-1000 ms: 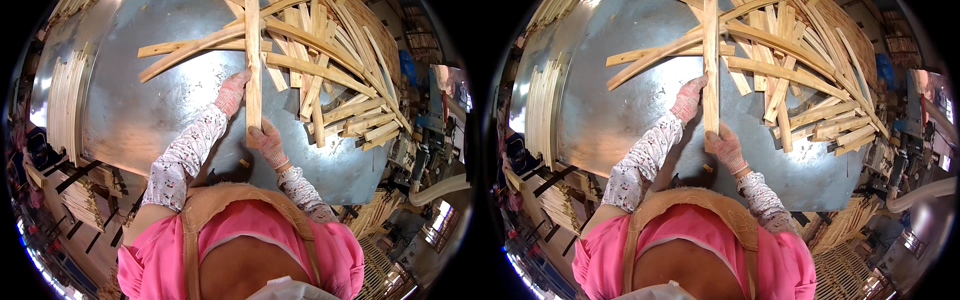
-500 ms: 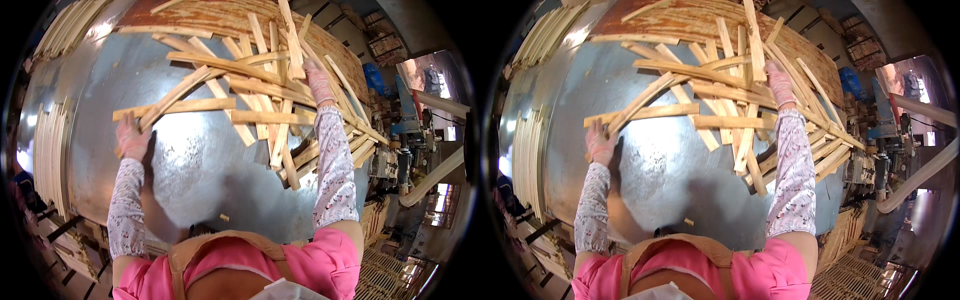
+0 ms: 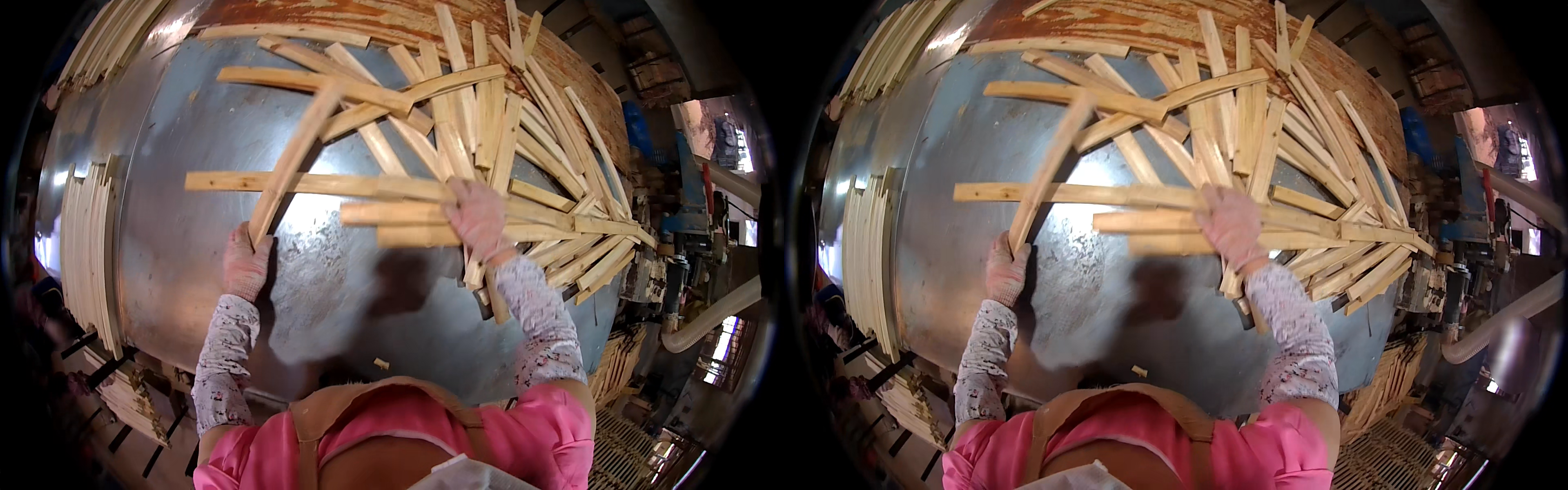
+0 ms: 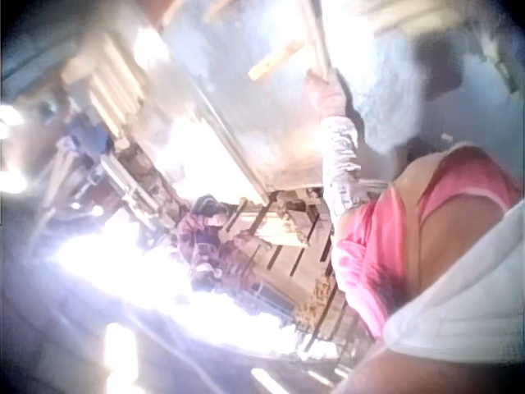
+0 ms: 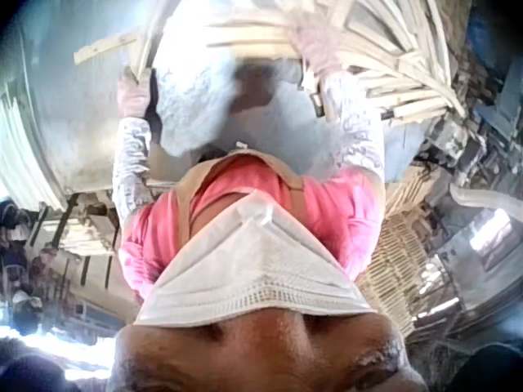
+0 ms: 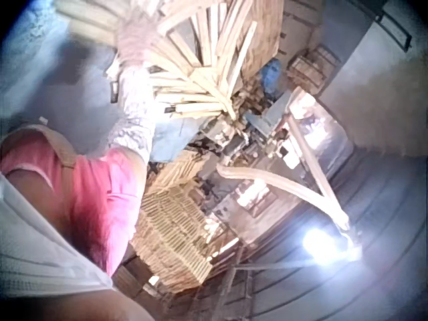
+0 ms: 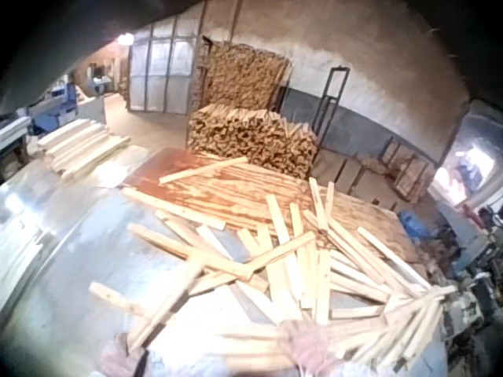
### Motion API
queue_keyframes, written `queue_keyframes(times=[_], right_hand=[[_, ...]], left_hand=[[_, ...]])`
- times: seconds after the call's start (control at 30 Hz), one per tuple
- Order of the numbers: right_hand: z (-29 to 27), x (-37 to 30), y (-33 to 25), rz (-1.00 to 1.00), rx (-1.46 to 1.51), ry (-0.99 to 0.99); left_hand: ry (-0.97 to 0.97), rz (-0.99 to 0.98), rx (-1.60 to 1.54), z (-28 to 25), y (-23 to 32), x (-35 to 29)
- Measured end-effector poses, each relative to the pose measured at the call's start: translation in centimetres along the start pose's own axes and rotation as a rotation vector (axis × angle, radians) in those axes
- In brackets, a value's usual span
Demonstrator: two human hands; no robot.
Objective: The person sorts and stacks thin wooden slats on a metal table. They pick up individual slats from a pile, align them, and place them into a neat stack. The person occasionally moves the stack to a different location on the table.
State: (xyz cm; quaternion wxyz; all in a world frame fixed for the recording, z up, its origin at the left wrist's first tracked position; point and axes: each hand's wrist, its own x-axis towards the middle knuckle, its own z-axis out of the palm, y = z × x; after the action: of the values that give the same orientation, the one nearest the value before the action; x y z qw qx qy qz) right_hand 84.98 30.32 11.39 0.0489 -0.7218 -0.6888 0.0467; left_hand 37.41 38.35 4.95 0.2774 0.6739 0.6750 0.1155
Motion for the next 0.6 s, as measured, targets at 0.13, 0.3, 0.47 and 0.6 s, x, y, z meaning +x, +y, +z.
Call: queue_keyframes(times=[0.13,0.3,0.47,0.6], right_hand=[[1.1,-6.4,-7.2,-0.223,0.115,-0.201],[0.0,6.4,-8.6,-0.453,0.125,0.117],[0.7,21.8,-3.3,-0.26,-0.086,0.256],[1.2,21.3,-7.6,-0.156,-0.023,-0.091]], left_hand=[[-0.178,-0.342,-1.159,2.1,0.5,-4.9],[-0.015,-0.356,-1.26,2.1,1.0,-6.7],[-0.148,-0.312,-1.554,2.4,3.2,-4.0],[-0.082,-0.406,-1.492,2.1,4.5,-1.6]])
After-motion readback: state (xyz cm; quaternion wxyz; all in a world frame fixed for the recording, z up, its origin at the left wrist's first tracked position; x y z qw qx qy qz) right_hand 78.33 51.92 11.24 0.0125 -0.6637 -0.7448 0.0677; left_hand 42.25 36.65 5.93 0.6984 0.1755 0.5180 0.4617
